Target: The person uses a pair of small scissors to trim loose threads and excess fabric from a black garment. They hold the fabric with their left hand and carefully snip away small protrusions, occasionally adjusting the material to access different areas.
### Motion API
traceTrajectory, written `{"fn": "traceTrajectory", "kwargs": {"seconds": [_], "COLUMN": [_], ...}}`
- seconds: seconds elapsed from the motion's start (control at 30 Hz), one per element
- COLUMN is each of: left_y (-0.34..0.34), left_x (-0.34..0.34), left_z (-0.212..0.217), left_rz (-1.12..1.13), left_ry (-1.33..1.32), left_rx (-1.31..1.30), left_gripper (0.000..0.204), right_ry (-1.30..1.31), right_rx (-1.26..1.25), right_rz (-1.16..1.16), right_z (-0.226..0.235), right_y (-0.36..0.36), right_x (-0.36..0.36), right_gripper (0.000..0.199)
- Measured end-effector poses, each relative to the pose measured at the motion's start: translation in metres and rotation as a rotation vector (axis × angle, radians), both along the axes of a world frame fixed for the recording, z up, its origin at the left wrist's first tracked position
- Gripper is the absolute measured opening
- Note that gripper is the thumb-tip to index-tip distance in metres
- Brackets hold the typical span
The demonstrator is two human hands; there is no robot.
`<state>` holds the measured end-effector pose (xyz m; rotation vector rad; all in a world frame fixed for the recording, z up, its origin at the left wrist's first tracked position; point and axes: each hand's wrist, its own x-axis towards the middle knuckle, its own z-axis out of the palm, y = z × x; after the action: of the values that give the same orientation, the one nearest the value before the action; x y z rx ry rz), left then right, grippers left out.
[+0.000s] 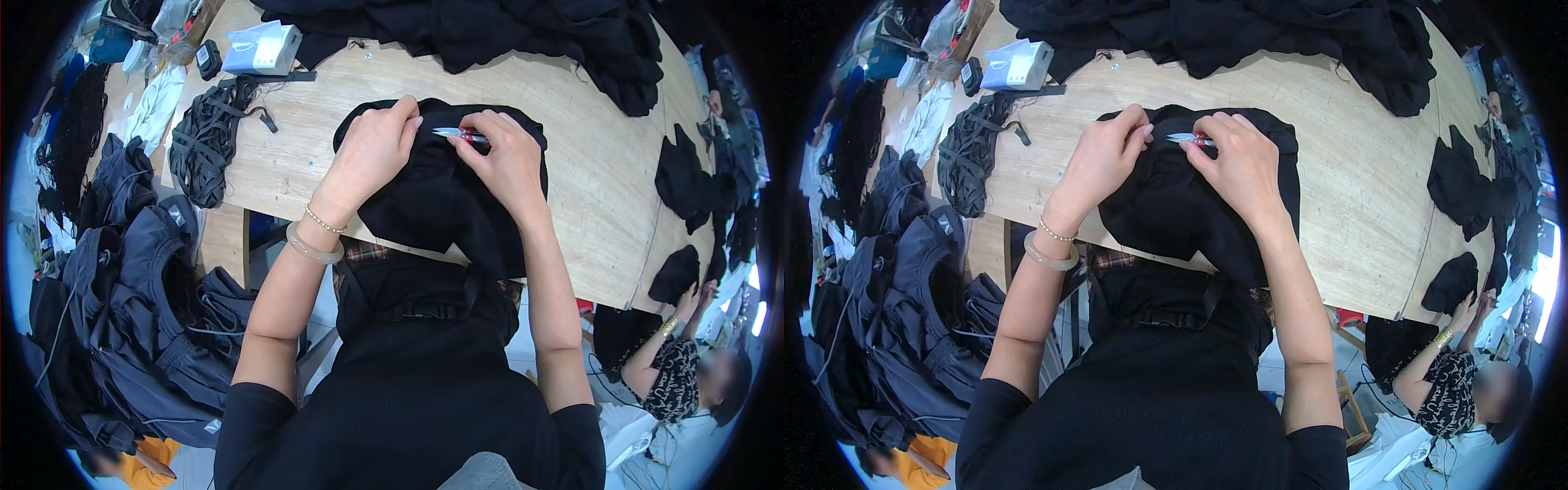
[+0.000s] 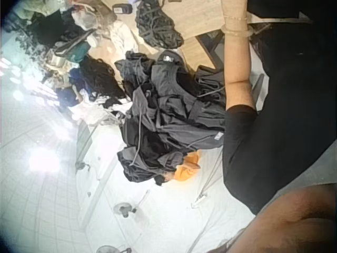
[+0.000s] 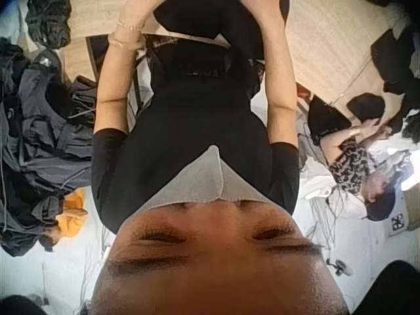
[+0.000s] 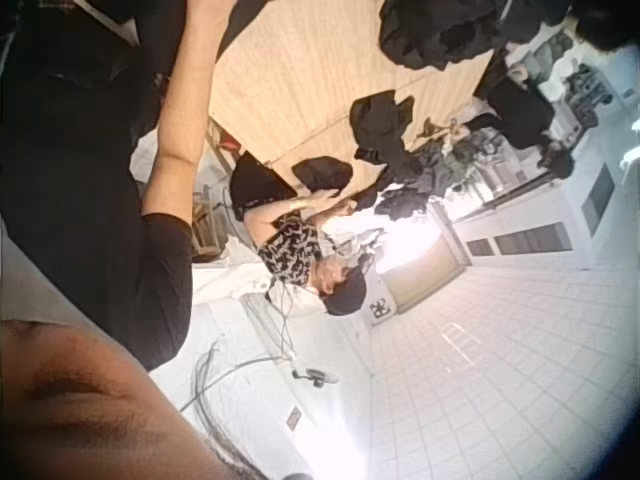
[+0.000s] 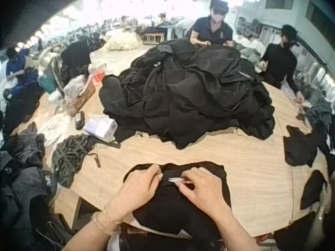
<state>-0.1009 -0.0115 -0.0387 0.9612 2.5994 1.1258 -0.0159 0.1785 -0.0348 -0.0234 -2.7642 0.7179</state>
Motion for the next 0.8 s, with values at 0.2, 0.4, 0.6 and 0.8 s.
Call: {"fn": "traceTrajectory", "kwargs": {"seconds": [0.2,0.4,0.6,0.8], "left_y": [0.0008,-0.0005,-0.0001,-0.0009], "left_x": [0.0003,-0.0007,-0.0007,-0.0013], "left_z": [-0.0002,-0.0015,-0.0026,-0.0023], "left_rz": [-0.004,0.008,-0.001,0.000], "left_ry": [0.010,0.007,0.019,0.027], "left_rx": [0.002,0.019,0.017,0.020], "left_gripper": [0.011,0.012,0.011,0.011], "right_ry": [0.014,-0.026,-0.003,-0.006], "right_rx": [0.106,0.080,0.110,0.165], "right_rz": [0.044,0.041,0.071,0.082], "right_z": [0.0020,0.0055,0.0014,0.0045], "right_y": [-0.0055,-0.0045,-0.0061,-0.0099], "right_x": [-0.0082,-0.0090,-0.0087,-0.0099], "right_gripper": [0.019,0.019,0.020,0.020]}}
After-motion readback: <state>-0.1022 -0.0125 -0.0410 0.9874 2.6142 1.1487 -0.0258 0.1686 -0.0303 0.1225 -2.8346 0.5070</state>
